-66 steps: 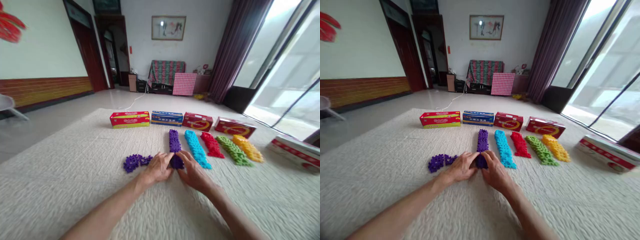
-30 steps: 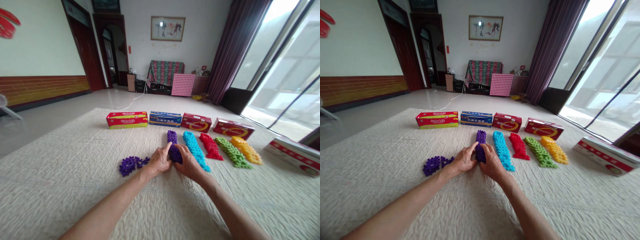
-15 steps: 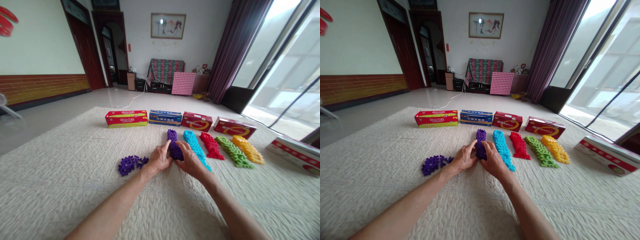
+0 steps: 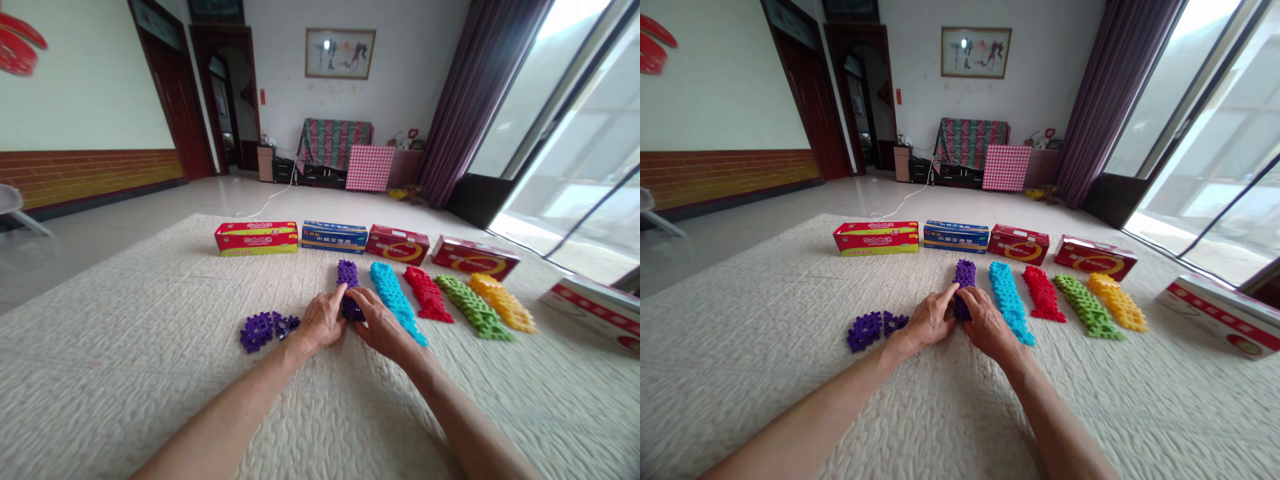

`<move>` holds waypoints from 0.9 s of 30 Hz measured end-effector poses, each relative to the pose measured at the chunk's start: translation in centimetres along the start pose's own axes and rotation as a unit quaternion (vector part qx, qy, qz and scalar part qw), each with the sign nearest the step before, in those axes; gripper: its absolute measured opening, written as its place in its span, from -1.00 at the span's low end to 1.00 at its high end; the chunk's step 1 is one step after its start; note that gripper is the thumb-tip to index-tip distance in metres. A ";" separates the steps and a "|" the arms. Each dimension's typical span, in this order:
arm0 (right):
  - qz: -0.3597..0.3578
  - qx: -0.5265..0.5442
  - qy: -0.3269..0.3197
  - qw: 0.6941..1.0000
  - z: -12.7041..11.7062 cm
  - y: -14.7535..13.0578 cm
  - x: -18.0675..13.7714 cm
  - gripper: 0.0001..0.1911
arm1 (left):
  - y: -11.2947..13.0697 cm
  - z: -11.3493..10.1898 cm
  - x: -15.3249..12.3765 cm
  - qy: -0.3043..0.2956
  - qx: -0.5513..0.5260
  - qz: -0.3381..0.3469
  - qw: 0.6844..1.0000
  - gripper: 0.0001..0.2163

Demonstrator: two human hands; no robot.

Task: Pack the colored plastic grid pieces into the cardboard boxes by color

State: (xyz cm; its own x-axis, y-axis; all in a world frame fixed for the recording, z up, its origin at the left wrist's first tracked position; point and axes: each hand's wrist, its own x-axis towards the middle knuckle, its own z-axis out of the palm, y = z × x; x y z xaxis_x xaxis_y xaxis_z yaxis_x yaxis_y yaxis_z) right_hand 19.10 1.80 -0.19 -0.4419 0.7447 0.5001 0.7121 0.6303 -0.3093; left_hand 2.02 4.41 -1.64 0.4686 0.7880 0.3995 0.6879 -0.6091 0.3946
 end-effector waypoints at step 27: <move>0.008 -0.004 0.028 1.000 -0.1 0.8 -0.4 -0.28 | -0.8 0.7 0.4 0.033 -0.016 -0.026 0.999 -0.37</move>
State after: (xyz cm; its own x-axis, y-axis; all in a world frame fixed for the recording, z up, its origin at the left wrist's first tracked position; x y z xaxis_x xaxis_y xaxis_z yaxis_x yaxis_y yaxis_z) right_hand 19.92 2.01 -0.60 -0.3990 0.7415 0.5394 0.7237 0.6159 -0.3113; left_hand 2.08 5.28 -2.34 0.3939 0.8115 0.4316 0.6915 -0.5710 0.4425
